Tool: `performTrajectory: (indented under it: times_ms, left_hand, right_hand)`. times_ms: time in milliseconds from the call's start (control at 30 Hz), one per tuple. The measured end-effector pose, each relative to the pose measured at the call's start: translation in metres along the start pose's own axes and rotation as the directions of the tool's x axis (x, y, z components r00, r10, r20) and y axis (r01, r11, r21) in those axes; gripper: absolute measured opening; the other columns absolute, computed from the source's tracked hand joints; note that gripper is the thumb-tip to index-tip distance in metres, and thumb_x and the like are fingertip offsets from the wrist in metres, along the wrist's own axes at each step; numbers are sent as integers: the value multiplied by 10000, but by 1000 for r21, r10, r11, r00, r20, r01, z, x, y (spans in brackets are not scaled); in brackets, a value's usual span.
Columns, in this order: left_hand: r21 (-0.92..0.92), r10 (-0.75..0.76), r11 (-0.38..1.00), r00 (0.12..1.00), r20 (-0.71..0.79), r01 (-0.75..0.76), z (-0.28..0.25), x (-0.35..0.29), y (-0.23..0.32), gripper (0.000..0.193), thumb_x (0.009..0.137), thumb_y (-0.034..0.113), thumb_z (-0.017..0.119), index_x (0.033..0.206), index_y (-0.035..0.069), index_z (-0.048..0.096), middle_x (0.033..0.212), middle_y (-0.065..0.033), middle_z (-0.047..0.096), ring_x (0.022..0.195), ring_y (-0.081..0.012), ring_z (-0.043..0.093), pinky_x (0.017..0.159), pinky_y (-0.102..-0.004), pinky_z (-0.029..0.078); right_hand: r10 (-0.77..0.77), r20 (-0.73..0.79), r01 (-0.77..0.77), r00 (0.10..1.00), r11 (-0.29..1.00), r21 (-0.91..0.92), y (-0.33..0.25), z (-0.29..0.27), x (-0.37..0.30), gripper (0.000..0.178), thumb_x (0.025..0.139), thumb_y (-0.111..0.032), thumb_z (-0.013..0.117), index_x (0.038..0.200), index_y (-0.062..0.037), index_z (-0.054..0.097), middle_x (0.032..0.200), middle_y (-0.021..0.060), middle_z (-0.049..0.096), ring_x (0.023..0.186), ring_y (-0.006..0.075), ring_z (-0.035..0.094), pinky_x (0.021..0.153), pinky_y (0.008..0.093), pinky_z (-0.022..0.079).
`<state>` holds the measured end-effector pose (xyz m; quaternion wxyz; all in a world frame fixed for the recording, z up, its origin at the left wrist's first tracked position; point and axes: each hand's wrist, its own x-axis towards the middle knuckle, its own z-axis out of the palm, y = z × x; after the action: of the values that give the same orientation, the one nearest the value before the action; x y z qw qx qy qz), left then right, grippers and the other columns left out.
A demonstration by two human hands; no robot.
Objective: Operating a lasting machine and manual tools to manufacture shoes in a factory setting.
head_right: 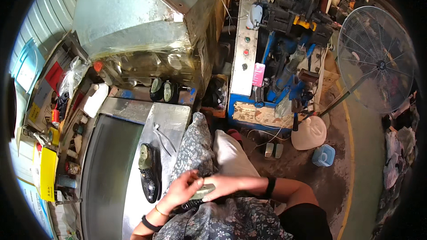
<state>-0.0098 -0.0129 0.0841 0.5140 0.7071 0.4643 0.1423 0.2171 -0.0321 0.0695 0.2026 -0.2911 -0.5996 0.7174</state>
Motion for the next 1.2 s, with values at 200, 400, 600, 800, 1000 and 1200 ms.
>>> performTrajectory:
  times_ms: [200, 400, 600, 800, 1000, 1200]
  left_hand:
    - [44, 121, 992, 764, -634, -120, -47, -7, -77, 510, 896, 142, 695, 1325, -49, 495, 1238, -193, 591, 1152, -291, 570, 1010, -384, 437]
    - [267, 38, 943, 730, -683, 201, -82, -12, -131, 768, 797, 156, 765, 1402, -81, 356, 1335, -302, 482, 1245, -469, 450, 1075, -490, 363]
    - [37, -95, 986, 730, -677, 163, -78, 5, -139, 827, 721, 155, 835, 1380, -63, 384, 1274, -262, 531, 1182, -401, 522, 1036, -444, 408]
    - [-427, -310, 904, 720, -620, 21, -97, 7, -125, 612, 776, 45, 744, 1316, 44, 455, 1056, -95, 627, 908, -185, 610, 845, -304, 502]
    - [-926, -407, 280, 843, -352, -251, -77, 32, -60, 503, 908, 465, 626, 1279, 129, 572, 1125, -43, 638, 1023, -203, 615, 900, -390, 516]
    - [-685, 140, 672, 956, -257, -283, -18, 57, 6, 726, 935, 93, 642, 1530, 34, 232, 1525, -125, 377, 1391, -219, 369, 1126, -360, 323]
  right_hand:
    - [214, -453, 72, 865, 842, 535, 46, -9, -16, 559, 926, -211, 636, 1399, 39, 477, 1167, 44, 645, 1036, 98, 577, 898, 257, 454]
    - [-140, -878, 475, 458, 873, 109, 11, -105, 77, 586, 877, -161, 706, 1392, 11, 485, 1171, 48, 647, 1007, 117, 600, 913, 273, 453]
    - [-89, -858, -448, 507, 823, -350, 30, -230, 244, 1037, 797, -437, 751, 1536, -46, 138, 1514, 259, 320, 1372, 388, 395, 1101, 419, 374]
    - [7, -865, -536, 502, 788, -305, 42, -246, 273, 1066, 833, -395, 724, 1552, -59, 13, 1582, 274, 162, 1412, 407, 325, 1128, 422, 352]
    - [-171, -406, 209, 898, 976, 52, 19, -71, 168, 876, 862, -334, 726, 1516, -12, 240, 1519, 207, 353, 1364, 333, 406, 1084, 416, 389]
    - [34, -545, 410, 838, 619, 670, 1, -46, 52, 961, 711, 19, 702, 1542, -66, 228, 1275, 153, 571, 1022, 220, 636, 808, 357, 550]
